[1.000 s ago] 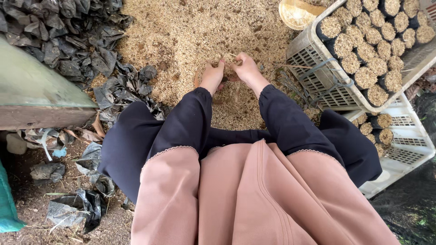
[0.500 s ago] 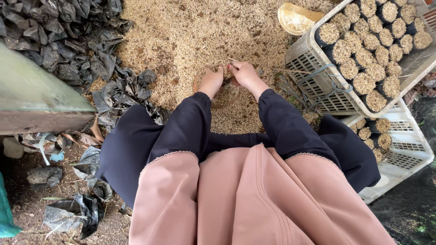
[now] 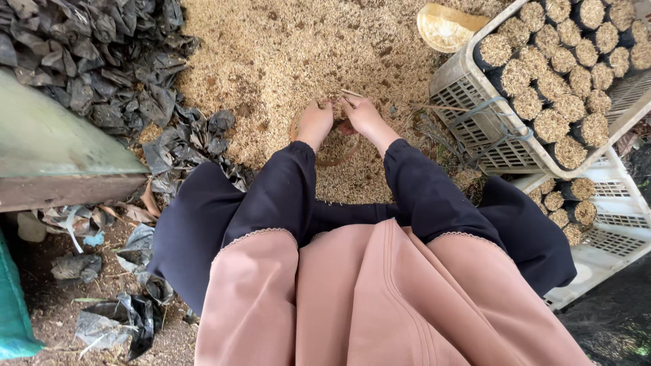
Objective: The person scoops loose substrate from a large pile and packs it into small black nursery pots. They then place the filled pots into white plastic crates nearby.
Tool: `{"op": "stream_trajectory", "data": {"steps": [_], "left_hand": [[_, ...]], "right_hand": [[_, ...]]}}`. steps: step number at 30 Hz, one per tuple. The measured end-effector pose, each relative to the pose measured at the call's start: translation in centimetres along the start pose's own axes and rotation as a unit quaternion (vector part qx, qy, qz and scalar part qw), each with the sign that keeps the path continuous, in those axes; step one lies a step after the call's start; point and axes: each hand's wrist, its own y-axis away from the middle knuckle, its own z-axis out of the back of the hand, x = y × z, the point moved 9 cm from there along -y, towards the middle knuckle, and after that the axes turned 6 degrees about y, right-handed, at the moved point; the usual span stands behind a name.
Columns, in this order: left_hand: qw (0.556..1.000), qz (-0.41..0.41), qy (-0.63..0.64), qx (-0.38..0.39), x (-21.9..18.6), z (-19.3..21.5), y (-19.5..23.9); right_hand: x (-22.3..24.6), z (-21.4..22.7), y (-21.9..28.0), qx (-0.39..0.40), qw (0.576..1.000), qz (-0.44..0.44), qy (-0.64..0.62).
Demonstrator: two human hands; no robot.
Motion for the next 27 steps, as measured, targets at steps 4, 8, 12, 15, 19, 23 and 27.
{"op": "stream_trajectory", "data": {"steps": [4, 8, 12, 15, 19, 23, 27], "left_hand": [[0.997, -0.065, -0.023, 0.021, -1.5, 0.5, 1.9], [0.989, -0.095, -0.106, 0.032, -4.8, 1.3, 4.3], [0.995, 0.075, 0.022, 0.063, -0.4, 0.7, 2.6], [0.991, -0.129, -0.019, -0.002, -0.6, -0.5, 0.1], [0.982, -0.165, -0.075, -0.044, -0.4, -0.9, 0.9], [1.0, -0.014, -0.012, -0.005, -1.9, 1.2, 3.3], [0.982, 0.146, 0.096, 0.077, 0.9, 0.0, 3.4]], "right_hand": [[-0.6, 1.2, -0.1, 0.026, 0.983, -0.056, 0.173], [0.4, 1.4, -0.9, 0.001, 0.976, 0.098, 0.193], [-1.1, 0.9, -1.1, -0.013, 0.988, 0.03, 0.15], [-0.4, 0.7, -0.3, 0.014, 0.992, -0.015, 0.127], [1.7, 0.4, 0.6, -0.004, 0.984, 0.036, 0.177], [0.8, 0.8, 0.8, -0.008, 0.995, -0.007, 0.1], [-0.4, 0.7, 0.9, 0.032, 0.997, -0.062, 0.027]]}}
